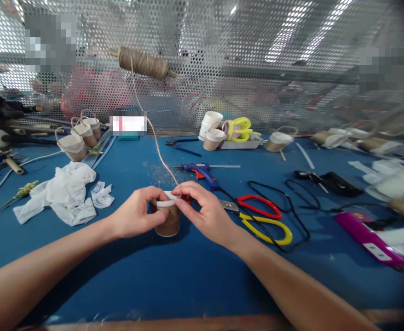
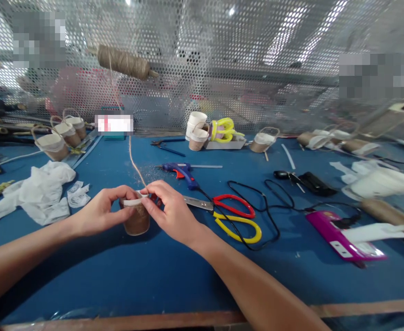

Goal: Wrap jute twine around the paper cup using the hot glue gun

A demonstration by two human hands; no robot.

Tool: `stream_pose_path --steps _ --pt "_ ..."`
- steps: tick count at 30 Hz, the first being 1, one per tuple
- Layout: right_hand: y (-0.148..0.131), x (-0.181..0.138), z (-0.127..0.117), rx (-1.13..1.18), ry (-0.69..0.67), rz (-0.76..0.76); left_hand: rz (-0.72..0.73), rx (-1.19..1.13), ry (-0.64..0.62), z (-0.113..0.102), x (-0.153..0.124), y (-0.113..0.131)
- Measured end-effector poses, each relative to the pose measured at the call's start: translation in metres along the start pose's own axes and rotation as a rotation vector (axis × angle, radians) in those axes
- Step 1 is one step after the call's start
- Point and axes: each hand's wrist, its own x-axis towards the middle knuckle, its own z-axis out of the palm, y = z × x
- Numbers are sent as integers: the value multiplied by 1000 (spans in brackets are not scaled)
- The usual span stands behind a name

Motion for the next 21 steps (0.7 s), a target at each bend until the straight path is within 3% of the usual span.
stream_pose_path --steps 21 --pt "0 -1 -3 6 9 3 -20 -125 5 0 -1 -7"
